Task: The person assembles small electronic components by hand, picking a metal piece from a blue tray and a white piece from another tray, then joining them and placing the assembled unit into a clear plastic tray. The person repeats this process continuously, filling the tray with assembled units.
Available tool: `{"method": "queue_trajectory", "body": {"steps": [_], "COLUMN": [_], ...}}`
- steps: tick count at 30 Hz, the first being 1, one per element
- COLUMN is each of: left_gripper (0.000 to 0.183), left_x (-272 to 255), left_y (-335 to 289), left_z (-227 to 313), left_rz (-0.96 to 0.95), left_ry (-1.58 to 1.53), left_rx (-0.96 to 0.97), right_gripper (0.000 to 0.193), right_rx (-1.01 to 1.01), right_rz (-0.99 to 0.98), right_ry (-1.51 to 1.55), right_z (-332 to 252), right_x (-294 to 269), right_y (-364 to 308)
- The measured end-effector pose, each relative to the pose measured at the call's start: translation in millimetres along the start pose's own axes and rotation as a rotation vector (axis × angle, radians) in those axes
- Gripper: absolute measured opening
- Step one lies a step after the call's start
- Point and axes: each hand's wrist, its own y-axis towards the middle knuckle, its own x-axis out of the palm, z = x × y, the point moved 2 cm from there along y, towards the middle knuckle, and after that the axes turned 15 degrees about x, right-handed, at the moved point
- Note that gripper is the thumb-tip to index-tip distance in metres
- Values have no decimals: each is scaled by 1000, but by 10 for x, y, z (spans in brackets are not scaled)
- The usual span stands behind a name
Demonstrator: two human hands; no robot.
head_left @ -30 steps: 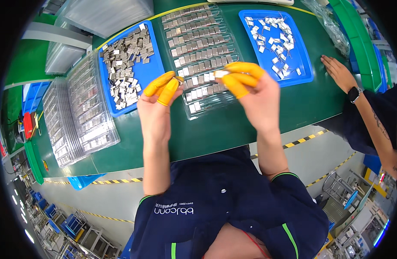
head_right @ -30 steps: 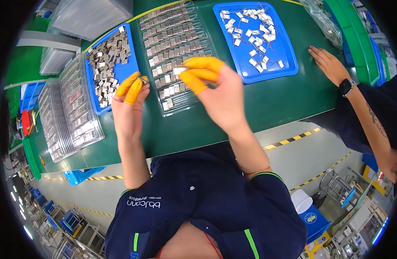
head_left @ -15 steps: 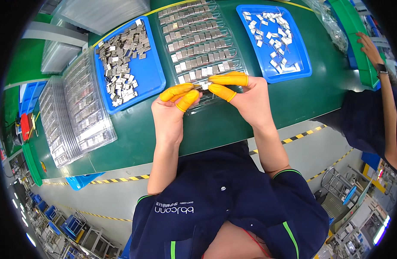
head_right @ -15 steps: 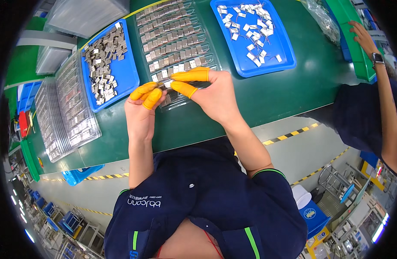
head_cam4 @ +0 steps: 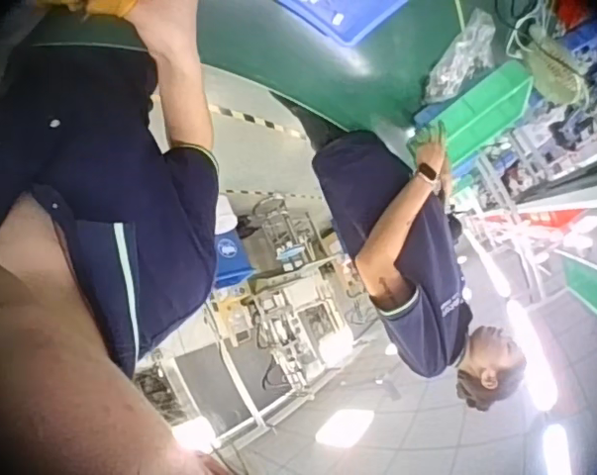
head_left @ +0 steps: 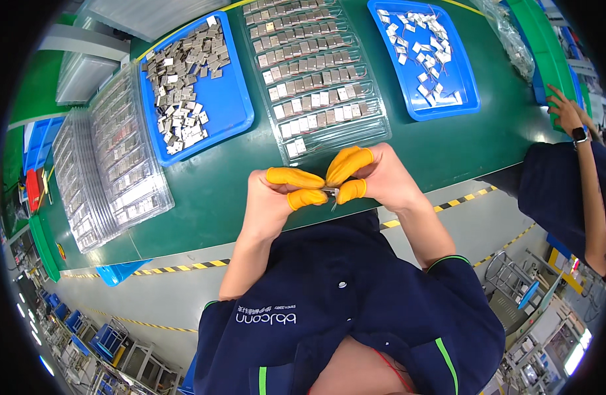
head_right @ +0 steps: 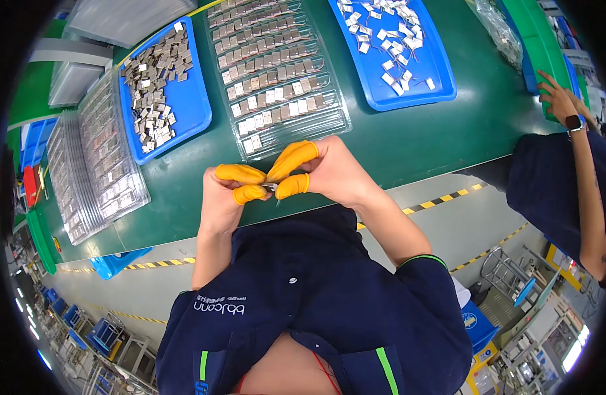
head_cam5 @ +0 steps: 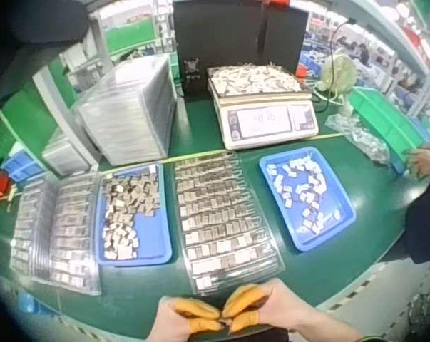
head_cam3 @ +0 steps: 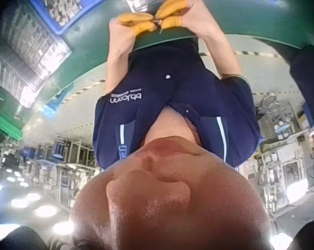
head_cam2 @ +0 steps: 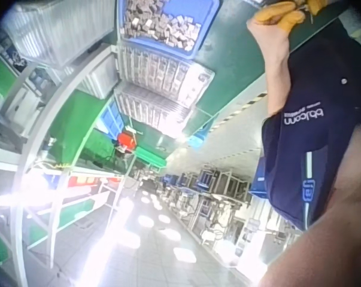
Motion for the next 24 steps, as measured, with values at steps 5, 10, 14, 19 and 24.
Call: {"method": "queue_trajectory", "body": {"steps": [5,10,14,19,24], "left_gripper": [19,22,26,42,30], "left_x": [-5,-72,-125,-422,-639], "left_y": [-17,-102,-52,2,254], "left_z": [-39,-60,140,361,584], "left_rz": [96,148,289,419,430], "left_ry": [-17,80,337,538,817], "left_rx": [29,95,415,576,636], "right_gripper": [17,16,16,16,15], "right_rx": [62,-214,-726,-863,-801], "right_rz": [179,318,654,734,702], "right_ry": [0,-346,-914,-1308,-1287], "right_z": [-37,-3,-117,-61,-11], "right_x": [110,173,183,120,97], "right_y": [2,45,101,210,249]}}
